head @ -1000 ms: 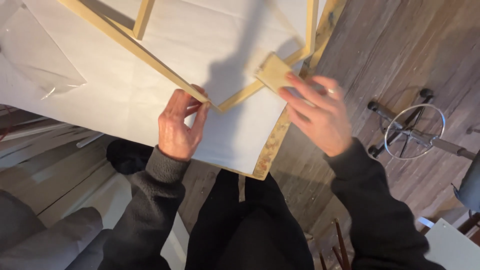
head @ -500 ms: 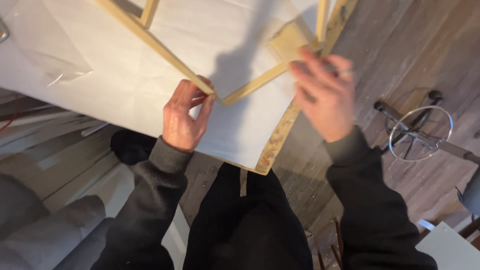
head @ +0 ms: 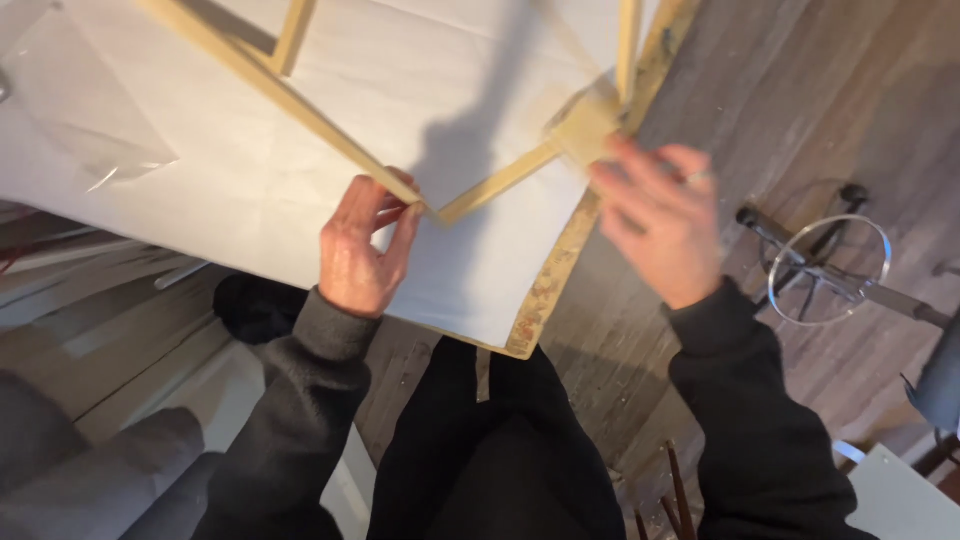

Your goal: Sanding the corners and edges of a wooden frame using a sanding block.

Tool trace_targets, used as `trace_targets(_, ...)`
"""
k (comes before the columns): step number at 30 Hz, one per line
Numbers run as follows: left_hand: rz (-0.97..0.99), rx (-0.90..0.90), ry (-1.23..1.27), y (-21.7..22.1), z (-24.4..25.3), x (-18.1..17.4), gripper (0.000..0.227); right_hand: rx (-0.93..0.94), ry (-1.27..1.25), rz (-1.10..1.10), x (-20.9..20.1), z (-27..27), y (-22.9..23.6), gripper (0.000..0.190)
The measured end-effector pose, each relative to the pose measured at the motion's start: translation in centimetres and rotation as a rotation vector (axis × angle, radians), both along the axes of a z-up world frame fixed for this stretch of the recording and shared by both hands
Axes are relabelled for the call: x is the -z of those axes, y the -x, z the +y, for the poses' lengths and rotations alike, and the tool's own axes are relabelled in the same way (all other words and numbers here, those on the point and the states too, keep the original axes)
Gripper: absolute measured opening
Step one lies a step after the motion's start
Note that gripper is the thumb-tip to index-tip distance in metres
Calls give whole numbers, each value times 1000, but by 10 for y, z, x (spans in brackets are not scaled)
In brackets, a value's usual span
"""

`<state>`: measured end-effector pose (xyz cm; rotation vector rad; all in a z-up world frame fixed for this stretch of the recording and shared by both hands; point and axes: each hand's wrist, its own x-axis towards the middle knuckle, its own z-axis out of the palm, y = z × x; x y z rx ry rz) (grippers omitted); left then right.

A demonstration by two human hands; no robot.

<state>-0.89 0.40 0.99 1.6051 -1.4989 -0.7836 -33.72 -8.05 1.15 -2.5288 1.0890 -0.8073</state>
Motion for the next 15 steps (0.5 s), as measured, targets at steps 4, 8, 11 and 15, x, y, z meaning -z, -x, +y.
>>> trace_targets(4, 3, 8, 14, 2, 2, -2, 22, 60, -2, -29, 23, -3, -12, 39)
trace_targets(8, 9, 10, 8, 1, -1, -5, 23, 23, -15, 9, 2, 11, -7, 41)
trace_targets(11, 15, -4, 25, 1, 4, 12, 24, 33, 8, 12, 19, -9, 11, 36)
trace_targets(15, -21, 41, -40, 7, -6, -21, 30, 83, -14, 67, 4, -22, -19, 37)
